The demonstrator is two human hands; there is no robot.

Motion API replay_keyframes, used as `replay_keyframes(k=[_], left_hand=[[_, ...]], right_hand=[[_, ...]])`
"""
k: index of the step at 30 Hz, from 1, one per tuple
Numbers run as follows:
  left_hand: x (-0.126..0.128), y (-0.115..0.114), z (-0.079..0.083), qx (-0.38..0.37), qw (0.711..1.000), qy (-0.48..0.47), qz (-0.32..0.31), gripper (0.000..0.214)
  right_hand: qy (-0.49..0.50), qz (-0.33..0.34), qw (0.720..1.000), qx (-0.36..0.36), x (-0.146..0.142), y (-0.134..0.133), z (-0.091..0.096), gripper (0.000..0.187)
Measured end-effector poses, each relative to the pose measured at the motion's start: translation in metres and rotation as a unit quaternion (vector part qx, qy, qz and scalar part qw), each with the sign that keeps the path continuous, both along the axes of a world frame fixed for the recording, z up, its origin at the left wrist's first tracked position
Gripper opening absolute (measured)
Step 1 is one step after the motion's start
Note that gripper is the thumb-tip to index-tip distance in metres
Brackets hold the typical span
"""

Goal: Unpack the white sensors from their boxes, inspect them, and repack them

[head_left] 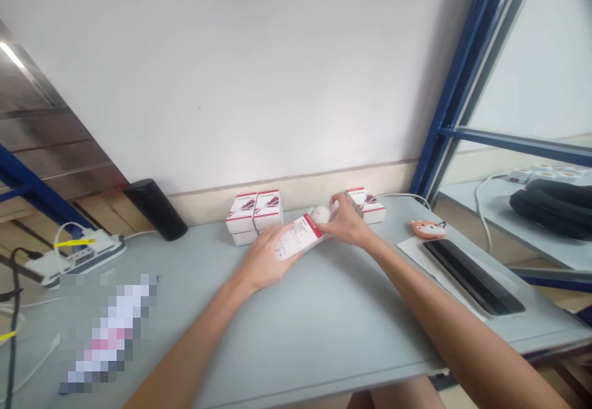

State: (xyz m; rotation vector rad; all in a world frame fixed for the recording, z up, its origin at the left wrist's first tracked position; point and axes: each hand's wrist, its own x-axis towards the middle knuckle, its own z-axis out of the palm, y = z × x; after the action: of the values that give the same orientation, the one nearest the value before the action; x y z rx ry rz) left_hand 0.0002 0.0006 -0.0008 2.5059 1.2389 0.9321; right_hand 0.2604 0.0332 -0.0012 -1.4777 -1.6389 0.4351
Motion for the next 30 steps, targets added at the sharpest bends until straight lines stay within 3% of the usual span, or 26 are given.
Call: replay_keyframes(k=[4, 9, 12, 16, 20, 23, 25, 28, 30], left_hand=[[0.000, 0.005, -0.005, 0.053, 0.998, -0.035, 0.016, 0.063], [0.001, 0.006, -0.006, 0.082, 0.993, -0.074, 0.031, 0.059], [0.000, 0.007, -0.006, 0.093, 0.988, -0.110, 0.049, 0.054], [-0.003, 0.007, -0.007, 0.128, 0.984, -0.112, 0.047, 0.051], [0.003, 0.003, -0.009, 0.156, 0.979, -0.122, 0.042, 0.061], [0.010, -0.001, -0.011, 0.142, 0.969, -0.189, 0.066, 0.068], [0.014, -0.004, -0.011, 0.124, 0.963, -0.229, 0.076, 0.074], [0.018, -0.007, -0.012, 0.084, 0.964, -0.248, 0.055, 0.080], [0.018, -0.007, -0.012, 0.052, 0.968, -0.245, 0.033, 0.081]], right_hand=[[0.043, 0.014, 0.995, 0.090, -0.004, 0.002, 0.004, 0.049], [0.116, 0.068, 0.983, 0.124, -0.007, -0.001, 0.005, 0.037], [0.125, 0.136, 0.972, 0.144, -0.021, -0.009, 0.002, 0.028], [0.069, 0.211, 0.960, 0.170, -0.038, -0.024, 0.005, 0.040], [0.036, 0.188, 0.960, 0.203, -0.041, -0.033, 0.015, 0.047], [0.086, 0.099, 0.962, 0.239, -0.047, -0.037, 0.019, 0.061], [0.142, 0.049, 0.963, 0.222, -0.053, -0.038, 0.017, 0.058], [0.225, 0.082, 0.958, 0.155, -0.060, -0.038, 0.014, 0.035], [0.245, 0.117, 0.951, 0.148, -0.058, -0.037, 0.012, 0.029]])
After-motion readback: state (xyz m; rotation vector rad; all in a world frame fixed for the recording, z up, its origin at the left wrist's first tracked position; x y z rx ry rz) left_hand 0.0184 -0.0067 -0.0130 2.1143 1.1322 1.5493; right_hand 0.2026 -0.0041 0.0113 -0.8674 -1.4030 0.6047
